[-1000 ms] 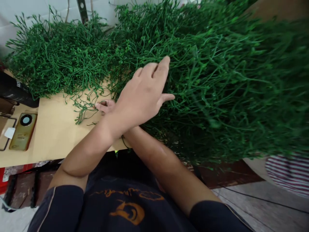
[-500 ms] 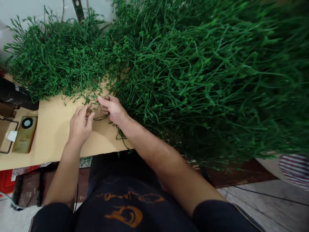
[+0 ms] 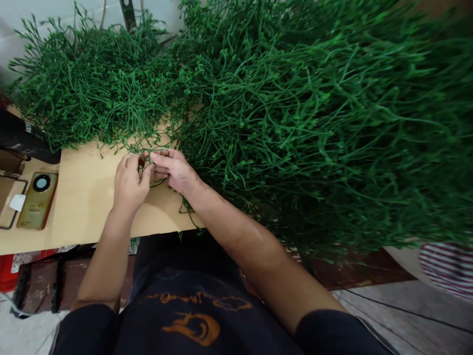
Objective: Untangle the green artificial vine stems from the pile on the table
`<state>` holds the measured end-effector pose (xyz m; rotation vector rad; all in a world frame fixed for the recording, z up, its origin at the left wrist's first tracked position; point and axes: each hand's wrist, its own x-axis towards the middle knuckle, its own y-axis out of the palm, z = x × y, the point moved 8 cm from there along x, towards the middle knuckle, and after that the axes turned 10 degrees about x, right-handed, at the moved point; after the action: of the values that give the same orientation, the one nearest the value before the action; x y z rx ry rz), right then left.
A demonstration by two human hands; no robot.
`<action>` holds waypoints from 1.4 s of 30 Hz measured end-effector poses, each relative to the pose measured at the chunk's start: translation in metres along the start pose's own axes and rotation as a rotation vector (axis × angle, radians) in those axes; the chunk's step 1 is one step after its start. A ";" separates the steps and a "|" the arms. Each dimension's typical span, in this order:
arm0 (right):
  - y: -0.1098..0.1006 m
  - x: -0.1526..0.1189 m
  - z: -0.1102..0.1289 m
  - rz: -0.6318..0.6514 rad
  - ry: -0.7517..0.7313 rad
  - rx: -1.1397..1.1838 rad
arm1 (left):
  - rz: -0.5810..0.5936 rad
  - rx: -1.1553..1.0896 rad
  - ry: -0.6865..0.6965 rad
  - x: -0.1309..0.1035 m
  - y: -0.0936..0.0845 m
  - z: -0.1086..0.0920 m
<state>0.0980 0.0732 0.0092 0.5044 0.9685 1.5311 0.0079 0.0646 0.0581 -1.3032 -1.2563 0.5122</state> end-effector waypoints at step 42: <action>-0.024 0.010 -0.008 -0.170 0.087 -0.084 | 0.260 0.047 0.149 -0.021 0.010 0.000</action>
<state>0.1043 0.0800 -0.0170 0.2902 0.9836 1.4430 0.0042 0.0491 0.0410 -1.4457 -0.9527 0.6125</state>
